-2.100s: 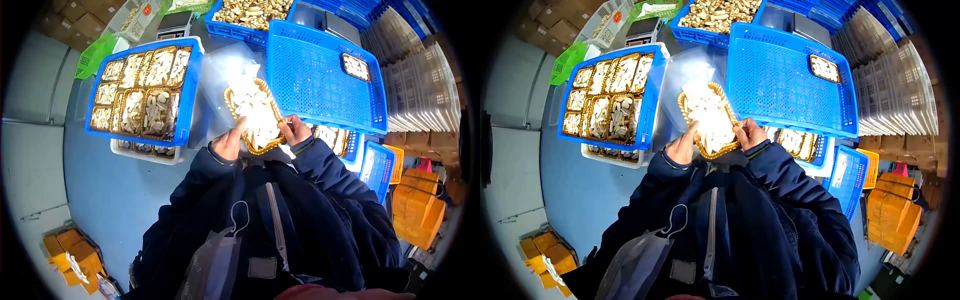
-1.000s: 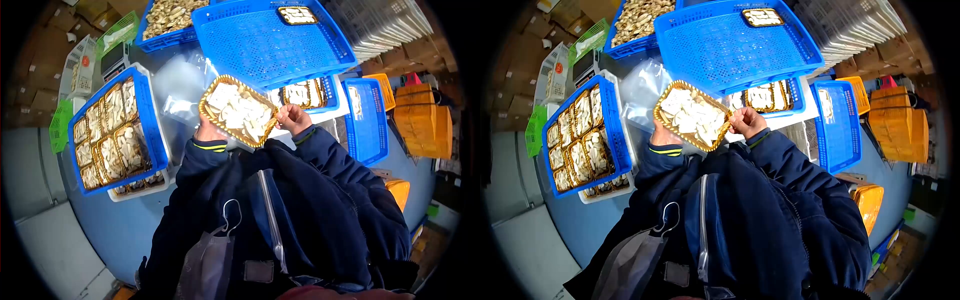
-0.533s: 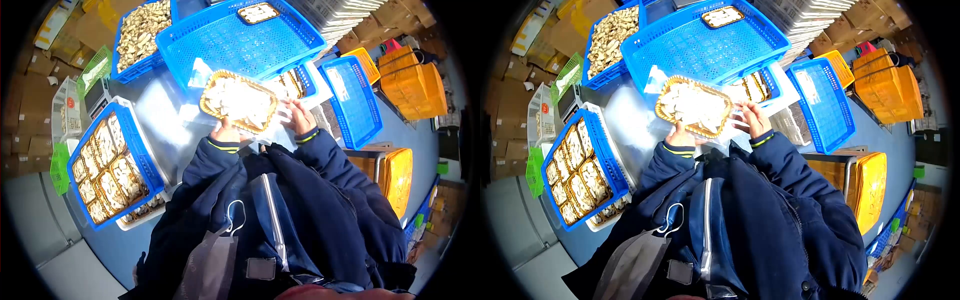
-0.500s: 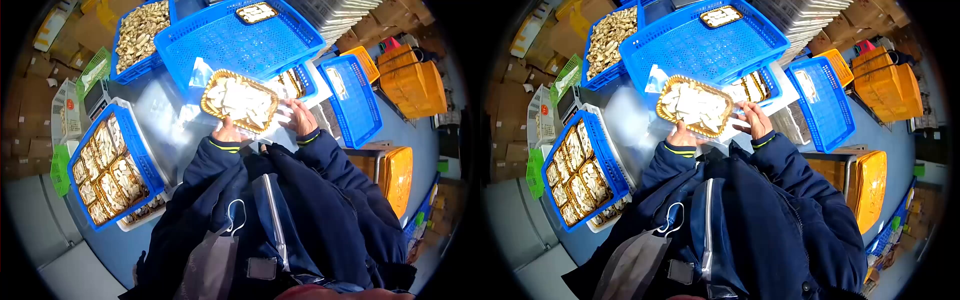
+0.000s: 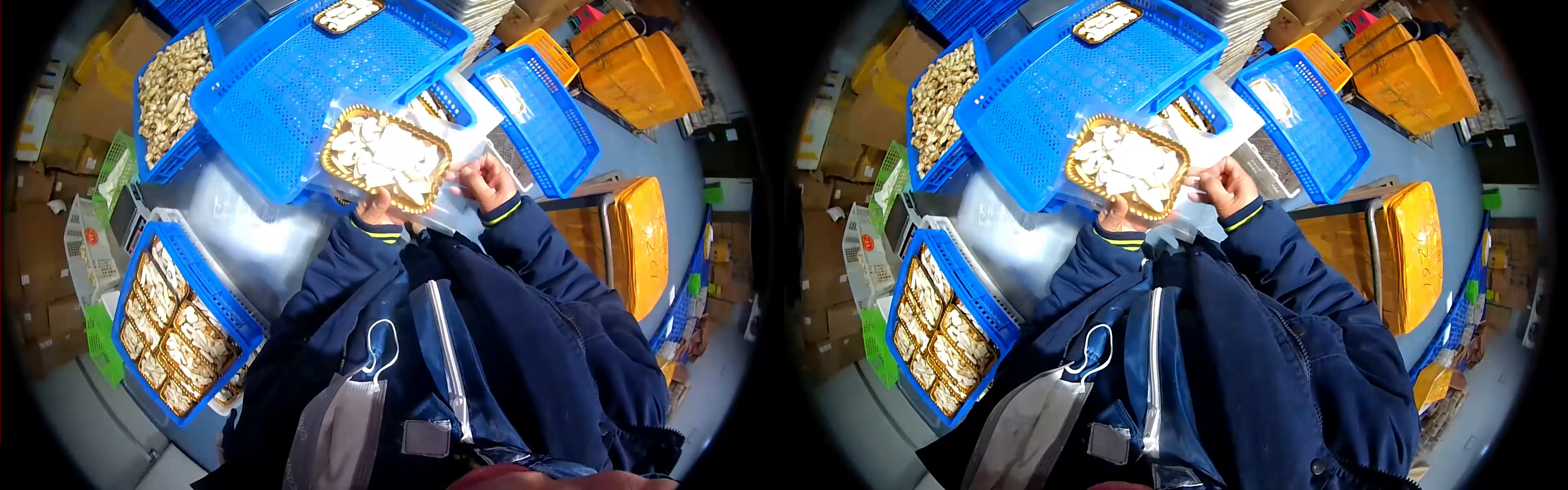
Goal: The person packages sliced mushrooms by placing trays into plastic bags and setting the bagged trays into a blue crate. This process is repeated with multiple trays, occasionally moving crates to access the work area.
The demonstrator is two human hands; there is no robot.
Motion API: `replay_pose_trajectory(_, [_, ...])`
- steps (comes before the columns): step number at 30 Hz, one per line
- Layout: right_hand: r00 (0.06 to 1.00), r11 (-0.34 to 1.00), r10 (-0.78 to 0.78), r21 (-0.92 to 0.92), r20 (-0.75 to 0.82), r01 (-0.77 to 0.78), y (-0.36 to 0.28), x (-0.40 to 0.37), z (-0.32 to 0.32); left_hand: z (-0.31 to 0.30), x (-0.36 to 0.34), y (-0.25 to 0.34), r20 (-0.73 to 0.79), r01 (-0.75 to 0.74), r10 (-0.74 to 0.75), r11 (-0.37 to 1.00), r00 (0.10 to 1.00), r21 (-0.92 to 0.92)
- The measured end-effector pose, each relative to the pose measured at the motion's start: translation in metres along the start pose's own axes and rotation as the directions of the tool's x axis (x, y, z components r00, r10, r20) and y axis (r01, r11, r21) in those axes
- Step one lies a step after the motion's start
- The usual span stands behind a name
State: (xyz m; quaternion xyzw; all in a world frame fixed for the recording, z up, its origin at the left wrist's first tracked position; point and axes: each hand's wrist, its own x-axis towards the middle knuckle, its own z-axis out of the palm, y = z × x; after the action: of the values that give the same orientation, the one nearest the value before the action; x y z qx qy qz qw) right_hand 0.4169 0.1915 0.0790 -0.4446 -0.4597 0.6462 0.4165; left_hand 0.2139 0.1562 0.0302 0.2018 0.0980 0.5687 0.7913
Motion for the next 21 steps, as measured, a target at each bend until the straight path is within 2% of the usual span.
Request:
replay_pose_trajectory(2, [0.998, 0.992, 0.066, 0.103, 0.008, -0.067, -0.004, -0.001, -0.004, 0.002, 0.005, -0.002, -0.013, 0.013, -0.012, 1.000, 1.000, 0.011])
replay_pose_trajectory(6, [0.995, 0.977, 0.069, 0.199, 0.074, -0.083, 0.000, 0.011, -0.024, 0.016, 0.018, -0.003, -0.060, 0.010, -0.010, 1.000, 0.998, -0.014])
replay_pose_trajectory(10, [0.977, 0.977, 0.210, 0.059, -0.043, -0.207, -0.018, 0.028, -0.030, 0.021, 0.041, -0.011, -0.088, -0.020, 0.020, 1.000, 0.996, 0.002])
replay_pose_trajectory(11, [0.984, 0.977, 0.178, -0.116, 0.001, -0.176, -0.016, 0.035, -0.040, 0.021, 0.048, -0.015, -0.098, -0.011, 0.012, 1.000, 0.995, 0.012])
replay_pose_trajectory(14, [0.992, 0.992, 0.121, -0.021, 0.023, -0.121, -0.003, 0.059, -0.076, 0.016, 0.078, -0.033, -0.127, 0.016, -0.010, 0.999, 0.992, 0.051])
replay_pose_trajectory(15, [0.986, 0.985, 0.162, 0.055, 0.049, -0.165, -0.002, 0.069, -0.090, 0.013, 0.091, -0.040, -0.104, 0.008, 0.001, 0.997, 0.995, 0.081])
replay_pose_trajectory(16, [0.989, 0.978, 0.127, 0.157, 0.069, -0.137, -0.013, 0.073, -0.097, 0.018, 0.105, -0.045, -0.108, -0.006, 0.012, 0.998, 0.994, 0.061])
replay_pose_trajectory(18, [0.975, 0.974, 0.216, 0.050, 0.058, -0.219, -0.028, 0.090, -0.126, 0.033, 0.134, -0.061, -0.104, -0.004, 0.005, 1.000, 0.995, 0.009])
replay_pose_trajectory(19, [0.989, 0.991, 0.134, 0.016, 0.056, -0.135, -0.008, 0.102, -0.153, 0.034, 0.145, -0.066, -0.142, 0.028, -0.025, 0.999, 0.990, 0.019])
replay_pose_trajectory(20, [0.994, 0.969, 0.039, -0.240, -0.099, -0.062, -0.005, 0.113, -0.173, 0.032, 0.165, -0.076, -0.173, 0.026, -0.024, 1.000, 0.985, 0.011])
replay_pose_trajectory(21, [0.981, 0.959, -0.070, -0.283, -0.181, 0.016, -0.005, 0.119, -0.194, 0.032, 0.181, -0.082, -0.170, 0.048, -0.042, 0.998, 0.985, 0.032])
